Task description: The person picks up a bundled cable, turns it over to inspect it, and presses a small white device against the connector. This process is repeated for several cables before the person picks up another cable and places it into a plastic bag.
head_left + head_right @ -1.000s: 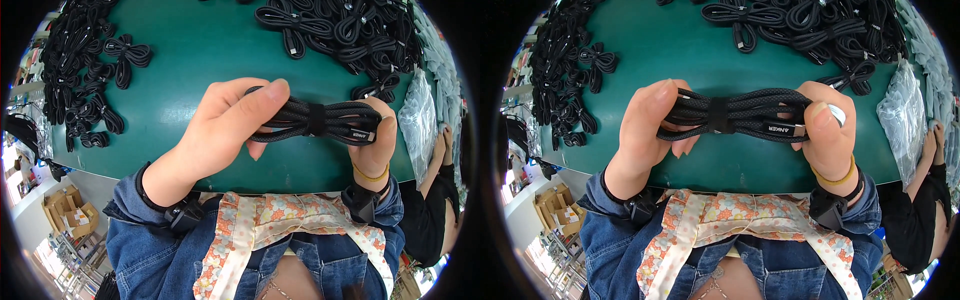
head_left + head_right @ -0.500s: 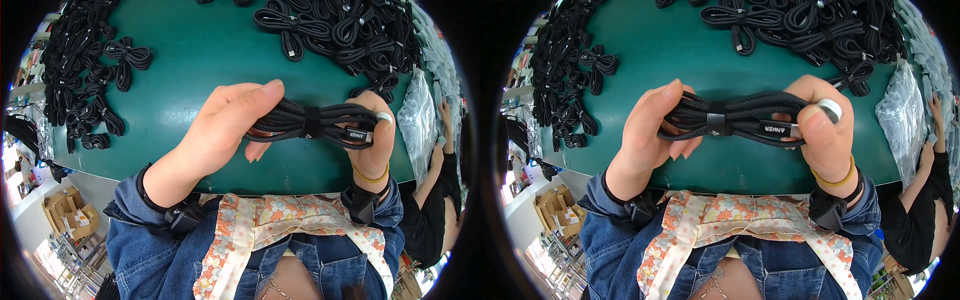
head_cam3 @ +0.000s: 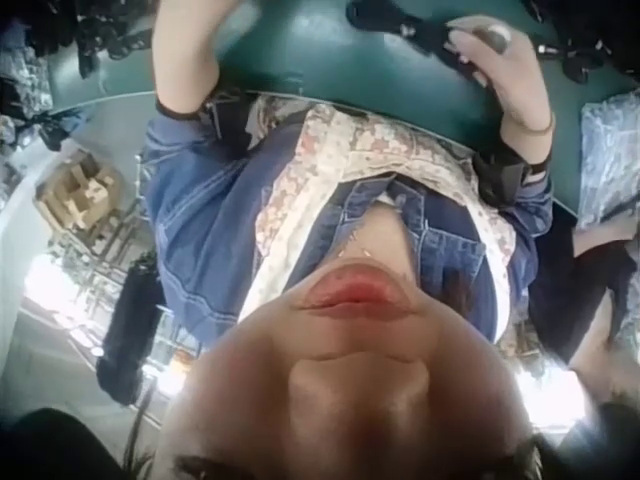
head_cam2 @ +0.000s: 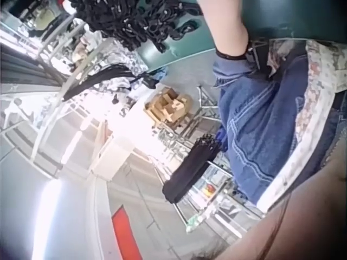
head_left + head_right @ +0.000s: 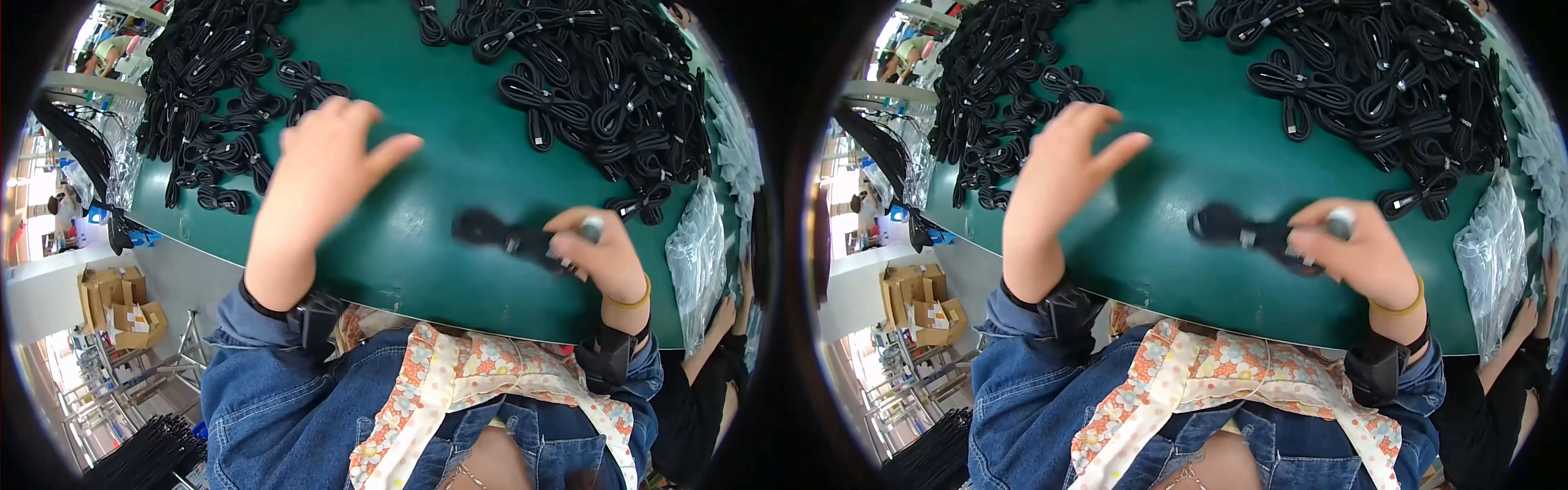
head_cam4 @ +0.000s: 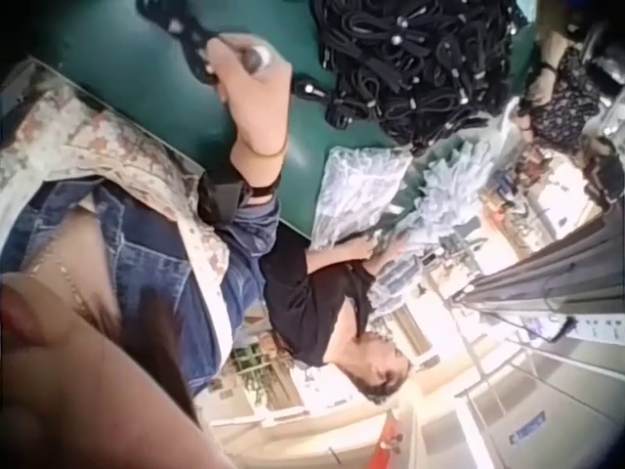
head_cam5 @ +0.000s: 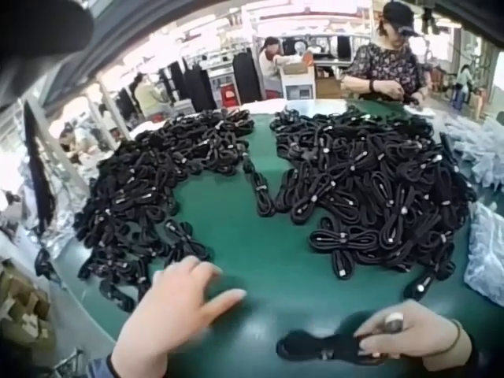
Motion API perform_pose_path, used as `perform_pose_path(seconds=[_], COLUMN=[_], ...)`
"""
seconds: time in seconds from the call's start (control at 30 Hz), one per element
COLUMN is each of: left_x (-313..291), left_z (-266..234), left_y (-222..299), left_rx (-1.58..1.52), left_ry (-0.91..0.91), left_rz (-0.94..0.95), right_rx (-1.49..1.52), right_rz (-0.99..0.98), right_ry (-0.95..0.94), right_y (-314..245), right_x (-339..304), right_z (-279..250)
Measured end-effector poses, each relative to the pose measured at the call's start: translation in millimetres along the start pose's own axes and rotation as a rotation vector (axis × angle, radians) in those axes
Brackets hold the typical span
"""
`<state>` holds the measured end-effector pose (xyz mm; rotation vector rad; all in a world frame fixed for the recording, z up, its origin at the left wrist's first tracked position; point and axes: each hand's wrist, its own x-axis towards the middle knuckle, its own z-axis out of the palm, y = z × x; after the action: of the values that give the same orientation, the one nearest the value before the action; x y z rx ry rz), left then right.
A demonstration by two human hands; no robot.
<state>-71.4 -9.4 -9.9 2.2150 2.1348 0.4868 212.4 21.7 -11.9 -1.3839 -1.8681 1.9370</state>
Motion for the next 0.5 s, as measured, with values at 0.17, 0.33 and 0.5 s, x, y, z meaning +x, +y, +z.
perform_pose_path(seconds=[0.17,0.33,0.5], left_x=[7.4,17.6,28.7], left_z=[1.7,27.5,7.2], left_y=[-45.7,-70.9,-42.3], left_rx=[0.333,0.609,0.33], left_ry=[0.047,0.173,0.13], left_rz=[-0.158,0.106,0.135], right_rx=[0.763,0.851,0.638], right_rz=[-0.522,-0.549,-0.533], right_ry=[0.361,0.359,0.19], right_y=[3.0,10.6,24.8], right_x=[7.6,13.9,16.0], right_z=[-6.6,-1.8,-6.0])
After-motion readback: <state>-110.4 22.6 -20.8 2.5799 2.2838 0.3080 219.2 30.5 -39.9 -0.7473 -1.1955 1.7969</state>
